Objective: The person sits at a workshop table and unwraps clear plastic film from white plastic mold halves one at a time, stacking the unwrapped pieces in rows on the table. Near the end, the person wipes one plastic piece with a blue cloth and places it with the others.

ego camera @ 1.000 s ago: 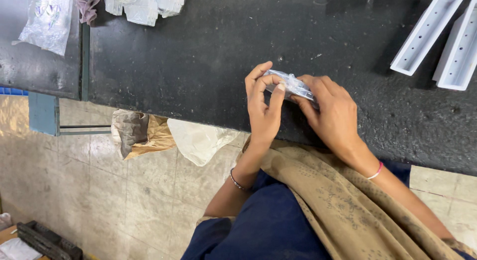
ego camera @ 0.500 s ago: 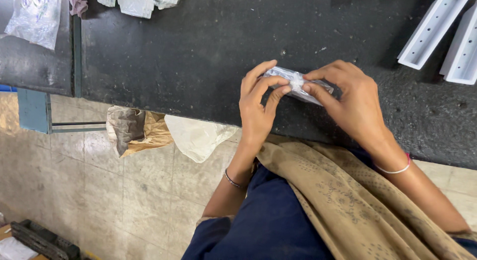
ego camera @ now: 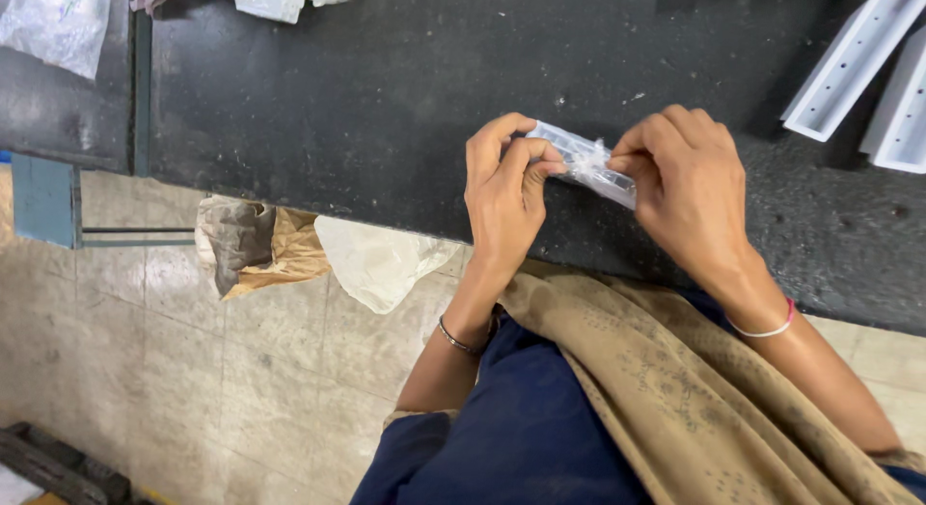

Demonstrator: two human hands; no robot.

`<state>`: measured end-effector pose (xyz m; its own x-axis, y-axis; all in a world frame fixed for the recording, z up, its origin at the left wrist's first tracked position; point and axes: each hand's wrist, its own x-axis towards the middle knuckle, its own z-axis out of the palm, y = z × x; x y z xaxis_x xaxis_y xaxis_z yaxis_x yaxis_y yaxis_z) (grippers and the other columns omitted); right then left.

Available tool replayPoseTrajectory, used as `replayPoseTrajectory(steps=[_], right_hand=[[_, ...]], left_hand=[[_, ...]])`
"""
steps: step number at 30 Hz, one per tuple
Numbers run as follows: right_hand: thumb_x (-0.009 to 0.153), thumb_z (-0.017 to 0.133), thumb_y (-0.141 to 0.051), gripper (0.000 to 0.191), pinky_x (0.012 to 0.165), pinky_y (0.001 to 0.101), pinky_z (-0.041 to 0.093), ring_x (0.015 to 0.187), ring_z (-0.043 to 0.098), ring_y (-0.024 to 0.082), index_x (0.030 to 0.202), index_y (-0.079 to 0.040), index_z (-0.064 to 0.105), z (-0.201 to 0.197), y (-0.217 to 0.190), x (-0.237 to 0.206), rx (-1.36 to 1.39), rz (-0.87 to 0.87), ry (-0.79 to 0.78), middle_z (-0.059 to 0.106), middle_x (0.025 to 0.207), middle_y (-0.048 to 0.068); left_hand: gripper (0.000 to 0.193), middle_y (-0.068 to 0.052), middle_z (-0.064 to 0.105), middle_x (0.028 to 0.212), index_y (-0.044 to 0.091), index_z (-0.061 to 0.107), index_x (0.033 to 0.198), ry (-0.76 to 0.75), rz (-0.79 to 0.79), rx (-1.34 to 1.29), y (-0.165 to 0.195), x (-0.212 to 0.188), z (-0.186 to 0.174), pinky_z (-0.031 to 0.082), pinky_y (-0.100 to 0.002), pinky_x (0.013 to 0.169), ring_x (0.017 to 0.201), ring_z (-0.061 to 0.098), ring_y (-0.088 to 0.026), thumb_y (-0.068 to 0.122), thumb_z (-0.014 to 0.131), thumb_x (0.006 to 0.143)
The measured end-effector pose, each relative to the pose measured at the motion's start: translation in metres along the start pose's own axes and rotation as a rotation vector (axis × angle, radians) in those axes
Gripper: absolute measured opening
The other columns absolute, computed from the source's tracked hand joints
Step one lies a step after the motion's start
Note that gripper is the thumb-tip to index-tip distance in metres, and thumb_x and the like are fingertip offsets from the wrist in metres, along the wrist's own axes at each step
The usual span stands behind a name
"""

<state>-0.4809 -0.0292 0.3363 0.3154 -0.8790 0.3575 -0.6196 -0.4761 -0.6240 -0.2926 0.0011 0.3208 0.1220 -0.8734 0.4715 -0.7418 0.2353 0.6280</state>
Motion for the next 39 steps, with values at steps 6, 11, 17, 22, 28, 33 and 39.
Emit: replayPoseTrajectory(steps=[6,11,17,22,28,33,39], right_hand=[[0.094,0.074,-0.002,0.01,0.083,0.0412,0.041,0.089,0.056,0.029,0.095,-0.007,0.066,0.0,0.001,-0.004,-0.01,0.007,-0.027,0.06,0.091,0.007],[0.094,0.075,-0.002,0.01,0.083,0.0417,0.04,0.09,0.056,0.03,0.094,-0.007,0.066,0.002,0.001,-0.01,-0.022,-0.002,-0.034,0.06,0.092,0.007],[0.094,0.072,-0.002,0.009,0.084,0.042,0.042,0.092,0.058,0.03,0.094,-0.006,0.064,0.001,-0.006,-0.014,0.007,-0.005,-0.075,0.063,0.094,0.008],[0.097,0.069,-0.004,0.004,0.086,0.0391,0.05,0.095,0.064,0.028,0.1,-0.003,0.067,-0.02,-0.002,-0.003,0.182,0.053,-0.313,0.067,0.098,0.009],[0.087,0.075,-0.004,0.033,0.098,0.0409,0.049,0.116,0.056,0.031,0.119,-0.014,0.075,-0.008,0.009,0.02,0.174,-0.294,-0.244,0.066,0.129,0.01],[0.088,0.081,-0.01,0.023,0.097,0.0397,0.049,0.113,0.054,0.029,0.108,-0.018,0.075,-0.002,0.018,0.025,0.132,-0.276,-0.25,0.064,0.13,0.005],[0.085,0.081,-0.013,0.022,0.1,0.041,0.045,0.115,0.054,0.029,0.105,-0.013,0.073,-0.004,0.022,0.029,0.034,-0.356,-0.316,0.063,0.123,0.004]], left_hand=[[0.01,-0.001,0.059,0.121,0.01,0.07,0.09,0.088,0.043,0.054,-0.005,0.002,0.0,0.053,-0.037,0.098,0.122,0.059,-0.025,0.009,0.08,0.089],[0.009,-0.001,0.057,0.115,0.011,0.07,0.089,0.098,0.067,0.101,-0.01,0.002,0.0,0.048,-0.04,0.104,0.125,0.057,-0.026,0.011,0.079,0.089],[0.01,-0.001,0.055,0.113,0.014,0.07,0.09,0.109,0.087,0.107,-0.012,0.002,0.0,0.043,-0.042,0.107,0.125,0.056,-0.027,0.017,0.08,0.09],[0.013,-0.001,0.059,0.117,0.011,0.068,0.095,-0.026,0.112,-0.033,-0.015,0.004,-0.005,0.043,-0.04,0.103,0.118,0.059,-0.024,0.017,0.078,0.09],[0.009,-0.003,0.06,0.125,0.012,0.068,0.099,-0.101,0.082,-0.107,-0.011,0.002,-0.009,0.043,-0.041,0.106,0.118,0.059,-0.025,0.017,0.075,0.095],[0.013,-0.003,0.058,0.133,0.013,0.07,0.104,-0.193,0.159,-0.106,-0.01,-0.001,-0.02,0.038,-0.045,0.113,0.124,0.056,-0.029,0.02,0.074,0.093],[0.009,0.001,0.06,0.129,0.012,0.067,0.097,-0.275,0.185,-0.075,-0.016,0.006,-0.021,0.037,-0.048,0.121,0.123,0.058,-0.022,0.016,0.074,0.093]])
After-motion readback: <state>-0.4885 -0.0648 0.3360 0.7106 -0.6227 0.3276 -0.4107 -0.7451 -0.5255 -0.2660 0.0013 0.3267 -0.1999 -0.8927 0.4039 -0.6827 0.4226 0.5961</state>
